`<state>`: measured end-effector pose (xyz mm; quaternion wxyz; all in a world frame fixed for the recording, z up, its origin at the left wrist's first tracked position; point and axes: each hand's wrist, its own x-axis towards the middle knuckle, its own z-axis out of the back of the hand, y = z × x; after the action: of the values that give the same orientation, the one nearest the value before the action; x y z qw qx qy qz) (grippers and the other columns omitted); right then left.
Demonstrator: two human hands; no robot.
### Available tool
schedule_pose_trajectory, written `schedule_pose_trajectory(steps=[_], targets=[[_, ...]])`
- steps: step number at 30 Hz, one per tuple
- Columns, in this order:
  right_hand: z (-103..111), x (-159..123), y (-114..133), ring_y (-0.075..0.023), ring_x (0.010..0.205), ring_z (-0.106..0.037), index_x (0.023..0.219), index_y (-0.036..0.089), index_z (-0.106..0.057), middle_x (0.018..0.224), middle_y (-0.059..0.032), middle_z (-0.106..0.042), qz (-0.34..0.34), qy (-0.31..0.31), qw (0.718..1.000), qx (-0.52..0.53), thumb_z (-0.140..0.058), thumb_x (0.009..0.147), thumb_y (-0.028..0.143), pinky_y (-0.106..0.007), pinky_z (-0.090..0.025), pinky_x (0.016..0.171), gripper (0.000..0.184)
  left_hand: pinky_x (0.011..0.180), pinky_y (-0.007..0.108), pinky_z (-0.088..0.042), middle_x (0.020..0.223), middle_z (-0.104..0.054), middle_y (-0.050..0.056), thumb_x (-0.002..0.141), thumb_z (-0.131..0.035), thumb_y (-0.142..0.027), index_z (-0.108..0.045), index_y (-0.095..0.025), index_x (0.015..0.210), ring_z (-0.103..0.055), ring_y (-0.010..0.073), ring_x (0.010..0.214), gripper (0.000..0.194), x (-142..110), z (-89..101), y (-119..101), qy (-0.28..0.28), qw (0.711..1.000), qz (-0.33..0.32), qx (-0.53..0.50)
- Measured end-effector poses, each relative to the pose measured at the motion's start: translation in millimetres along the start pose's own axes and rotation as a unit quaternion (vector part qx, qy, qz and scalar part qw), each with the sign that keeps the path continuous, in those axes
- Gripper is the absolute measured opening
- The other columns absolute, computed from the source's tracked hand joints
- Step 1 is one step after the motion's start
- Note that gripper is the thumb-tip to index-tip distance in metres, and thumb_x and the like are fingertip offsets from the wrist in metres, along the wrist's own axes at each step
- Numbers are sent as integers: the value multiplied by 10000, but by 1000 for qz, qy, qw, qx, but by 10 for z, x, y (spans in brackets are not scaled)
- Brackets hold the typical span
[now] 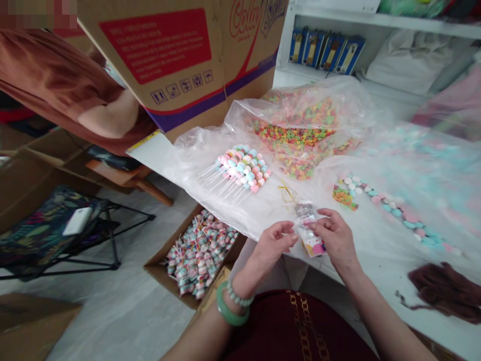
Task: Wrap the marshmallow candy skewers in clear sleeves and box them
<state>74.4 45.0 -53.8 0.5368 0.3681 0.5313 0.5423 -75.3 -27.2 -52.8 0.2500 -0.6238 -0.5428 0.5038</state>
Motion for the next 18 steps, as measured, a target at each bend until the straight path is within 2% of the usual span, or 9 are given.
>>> schedule_pose_trajectory(steps=[2, 4, 9, 12, 14, 16, 18], targets=[[-217, -28, 78, -134, 494, -489, 1002, 216, -513, 583, 63, -553, -47, 93, 993, 64, -645, 678, 337, -239, -386, 490, 370, 705, 267, -444, 890, -665, 74, 672, -757, -334, -681, -123, 991, -579, 150, 746, 390, 25, -49, -26, 38, 995, 22, -92], [-427, -30, 106, -136, 517, -507, 956, 219, -536, 595, 54, -571, -39, 127, 990, 47, -606, 703, 322, -238, -390, 506, 282, 793, 296, -449, 889, -677, 93, 665, -771, -326, -697, -106, 947, -602, 182, 822, 366, 29, -49, -47, 29, 986, 20, -162], [-829, 46, 84, -140, 559, -523, 908, 234, -599, 578, 53, -560, 46, 117, 986, -110, -518, 757, 276, -239, -386, 547, 176, 847, 297, -457, 932, -694, 95, 635, -788, -287, -724, -130, 901, -615, 195, 892, 316, 19, 164, -73, -96, 975, -19, -200], [-1036, 120, 107, -134, 518, -498, 860, 233, -606, 536, 61, -525, 51, 161, 979, -117, -514, 761, 287, -236, -374, 521, 146, 732, 250, -476, 802, -699, 67, 606, -795, -290, -723, -122, 765, -608, 146, 728, 242, 20, 421, -77, -181, 965, -46, -184], [-1189, 197, 149, -124, 520, -506, 812, 229, -610, 562, 59, -540, 52, 176, 979, -91, -524, 750, 277, -236, -391, 546, 117, 629, 227, -465, 689, -679, 42, 578, -805, -292, -706, -120, 698, -578, 119, 613, 231, 22, 616, -88, -232, 956, -41, -173], [-1363, 305, 203, -115, 542, -527, 749, 212, -599, 623, 46, -580, 19, 174, 984, -25, -549, 723, 260, -231, -405, 565, 75, 562, 217, -449, 599, -648, 28, 548, -817, -303, -685, -117, 646, -555, 110, 546, 248, 22, 791, -114, -258, 950, -23, -176], [-1557, 433, 261, -108, 542, -539, 728, 192, -583, 677, 27, -613, -79, 175, 978, 82, -598, 674, 238, -216, -390, 524, 72, 547, 214, -448, 573, -636, 24, 515, -831, -294, -670, -116, 621, -548, 107, 526, 262, 20, 917, -154, -265, 945, -16, -191]])
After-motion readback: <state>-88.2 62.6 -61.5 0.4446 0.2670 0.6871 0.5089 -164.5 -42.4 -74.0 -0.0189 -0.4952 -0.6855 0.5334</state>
